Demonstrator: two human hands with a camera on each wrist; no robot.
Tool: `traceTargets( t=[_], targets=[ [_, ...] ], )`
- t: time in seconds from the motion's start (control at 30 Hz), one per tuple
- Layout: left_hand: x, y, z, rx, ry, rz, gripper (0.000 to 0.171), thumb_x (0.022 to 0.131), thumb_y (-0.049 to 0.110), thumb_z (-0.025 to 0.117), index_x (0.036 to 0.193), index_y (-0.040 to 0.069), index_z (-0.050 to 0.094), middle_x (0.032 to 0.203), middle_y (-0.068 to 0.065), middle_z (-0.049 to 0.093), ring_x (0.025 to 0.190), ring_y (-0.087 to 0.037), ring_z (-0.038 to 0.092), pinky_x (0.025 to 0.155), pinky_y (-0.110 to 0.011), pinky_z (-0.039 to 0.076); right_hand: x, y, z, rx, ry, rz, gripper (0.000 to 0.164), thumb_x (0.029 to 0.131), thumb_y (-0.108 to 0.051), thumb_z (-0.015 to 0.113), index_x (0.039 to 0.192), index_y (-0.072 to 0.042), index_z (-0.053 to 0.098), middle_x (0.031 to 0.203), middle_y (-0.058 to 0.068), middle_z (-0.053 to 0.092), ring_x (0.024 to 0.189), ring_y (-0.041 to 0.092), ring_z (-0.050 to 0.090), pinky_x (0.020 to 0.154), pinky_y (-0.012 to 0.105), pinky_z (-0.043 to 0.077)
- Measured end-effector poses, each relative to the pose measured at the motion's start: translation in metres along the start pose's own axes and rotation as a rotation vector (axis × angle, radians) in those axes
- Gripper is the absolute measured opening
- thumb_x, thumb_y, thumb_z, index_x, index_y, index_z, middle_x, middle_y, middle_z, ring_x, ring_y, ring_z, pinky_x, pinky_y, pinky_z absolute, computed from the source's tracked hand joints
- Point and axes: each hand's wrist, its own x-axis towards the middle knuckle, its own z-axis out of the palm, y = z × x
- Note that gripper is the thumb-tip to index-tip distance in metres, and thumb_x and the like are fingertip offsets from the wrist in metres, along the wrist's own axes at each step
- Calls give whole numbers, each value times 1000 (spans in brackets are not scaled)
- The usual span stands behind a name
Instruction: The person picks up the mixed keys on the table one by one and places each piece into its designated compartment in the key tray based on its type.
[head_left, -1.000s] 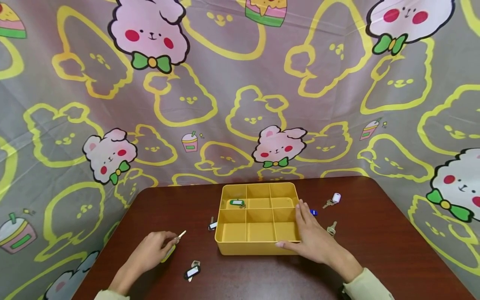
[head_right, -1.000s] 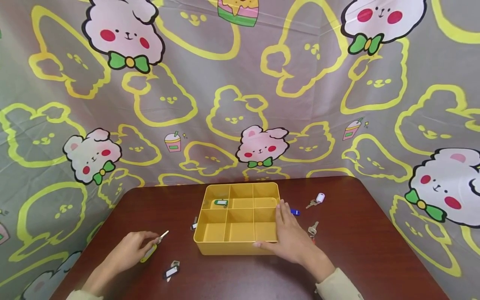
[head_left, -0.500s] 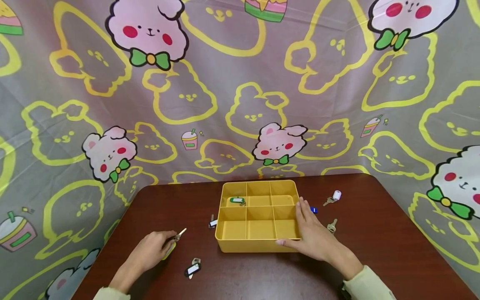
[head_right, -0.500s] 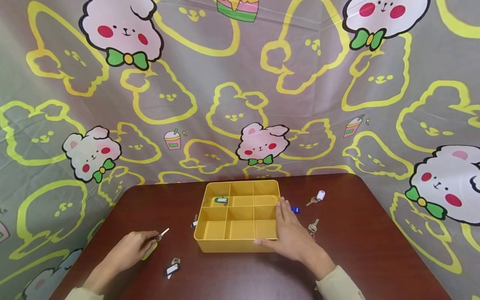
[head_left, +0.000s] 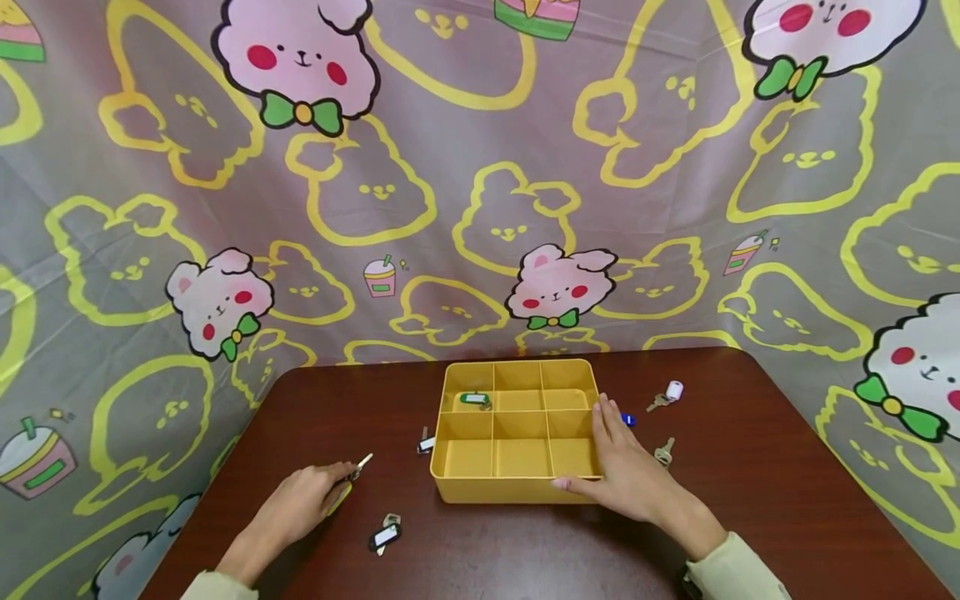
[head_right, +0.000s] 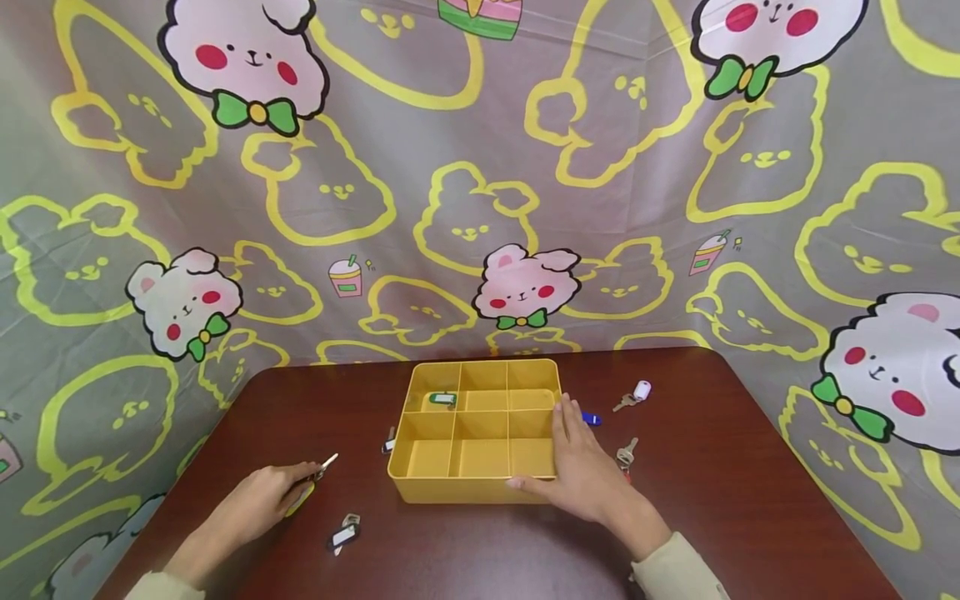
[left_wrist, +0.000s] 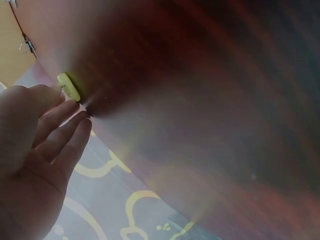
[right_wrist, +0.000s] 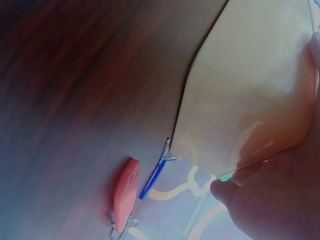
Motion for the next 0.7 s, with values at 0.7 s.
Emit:
traceTargets(
  t=[0.7],
  targets=[
    [-2, -2, -3, -28, -43, 24, 17, 96, 18, 76, 111, 11, 79, 100, 0, 81, 79, -11, 76, 61, -29, 56, -1, 2, 1, 7, 0, 3, 134, 82, -86, 63, 164, 8, 17, 176, 27, 4, 163, 48, 11, 123, 65, 33]
  ],
)
